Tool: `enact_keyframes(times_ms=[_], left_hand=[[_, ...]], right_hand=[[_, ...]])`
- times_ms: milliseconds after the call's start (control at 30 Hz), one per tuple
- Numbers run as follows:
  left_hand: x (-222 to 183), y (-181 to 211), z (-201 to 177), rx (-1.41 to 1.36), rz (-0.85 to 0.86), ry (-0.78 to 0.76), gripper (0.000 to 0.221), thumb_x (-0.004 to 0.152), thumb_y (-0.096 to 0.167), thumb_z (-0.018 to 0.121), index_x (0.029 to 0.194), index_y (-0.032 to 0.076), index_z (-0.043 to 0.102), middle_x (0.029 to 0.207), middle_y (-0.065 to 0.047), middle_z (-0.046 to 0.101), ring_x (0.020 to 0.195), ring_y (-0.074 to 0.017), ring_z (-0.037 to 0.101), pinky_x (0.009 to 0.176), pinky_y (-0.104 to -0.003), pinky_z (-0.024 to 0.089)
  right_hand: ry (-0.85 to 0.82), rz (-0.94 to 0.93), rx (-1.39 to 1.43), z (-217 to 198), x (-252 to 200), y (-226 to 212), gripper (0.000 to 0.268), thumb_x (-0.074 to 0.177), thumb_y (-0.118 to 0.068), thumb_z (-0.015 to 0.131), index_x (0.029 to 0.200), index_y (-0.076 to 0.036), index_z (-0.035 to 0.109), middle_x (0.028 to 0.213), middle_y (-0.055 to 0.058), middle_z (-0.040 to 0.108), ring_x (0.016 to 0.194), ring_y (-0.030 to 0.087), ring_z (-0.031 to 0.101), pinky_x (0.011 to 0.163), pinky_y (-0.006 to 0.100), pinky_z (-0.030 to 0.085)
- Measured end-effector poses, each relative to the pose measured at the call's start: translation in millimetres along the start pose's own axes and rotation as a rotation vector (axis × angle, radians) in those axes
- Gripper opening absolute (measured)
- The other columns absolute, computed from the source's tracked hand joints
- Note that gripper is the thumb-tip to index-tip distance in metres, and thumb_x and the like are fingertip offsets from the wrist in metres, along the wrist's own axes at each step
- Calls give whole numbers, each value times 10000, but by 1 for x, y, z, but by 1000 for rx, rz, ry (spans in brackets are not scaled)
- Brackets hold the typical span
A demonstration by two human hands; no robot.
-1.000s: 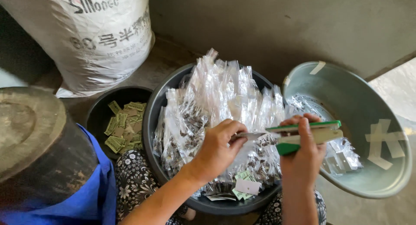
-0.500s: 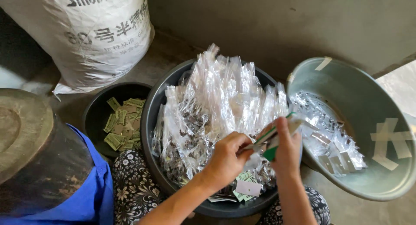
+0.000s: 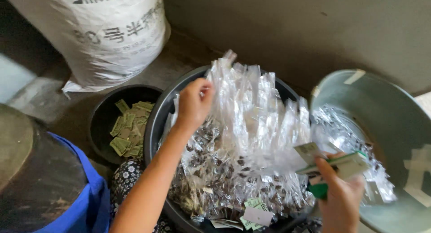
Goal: Stapling small labels onto plastic bags filled with items
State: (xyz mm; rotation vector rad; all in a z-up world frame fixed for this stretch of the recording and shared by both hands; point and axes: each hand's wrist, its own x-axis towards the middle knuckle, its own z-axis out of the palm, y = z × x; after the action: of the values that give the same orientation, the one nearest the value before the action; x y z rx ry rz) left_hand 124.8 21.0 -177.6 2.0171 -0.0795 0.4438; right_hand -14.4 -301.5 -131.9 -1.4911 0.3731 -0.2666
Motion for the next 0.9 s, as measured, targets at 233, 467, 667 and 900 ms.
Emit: enact_keyframes(times_ms=[233,467,667,900], left_hand=[[-18,-47,-33,585,-721,-374,486,978,528,645,856,62,582,819,-66,646,615,-154,575,502,-243,491],[-13,-94,-12,616,-583,-288,273,939,77,477,1051,72,726,1054,-229,717,974,-449,688,781,-537,557],[-4,-17,-34,493,-262,-264,136,993,103,543,890,63,623,804,-143,667,673,-303,607,545,-440,467],[-14,104,-61,134,144,-114,271,907,68,721,750,82,501,563,-56,558,445,-164,469,437,-371,338]], right_hand=[[151,39,-17,13,-1,-7,220,897,-67,720,1007,-162,556,1090,26,657,921,156,646,793,295,572],[111,-36,-40,11,3,10,238,864,-86,751,1038,-132,595,1027,42,676,853,159,633,763,314,570],[4,-67,-77,31,-11,9,199,875,-74,729,1057,-60,651,989,81,651,802,165,590,643,263,507],[-26,-366,-678,89,-34,-21,258,848,-135,790,1055,-123,637,954,43,686,722,149,617,588,294,514]])
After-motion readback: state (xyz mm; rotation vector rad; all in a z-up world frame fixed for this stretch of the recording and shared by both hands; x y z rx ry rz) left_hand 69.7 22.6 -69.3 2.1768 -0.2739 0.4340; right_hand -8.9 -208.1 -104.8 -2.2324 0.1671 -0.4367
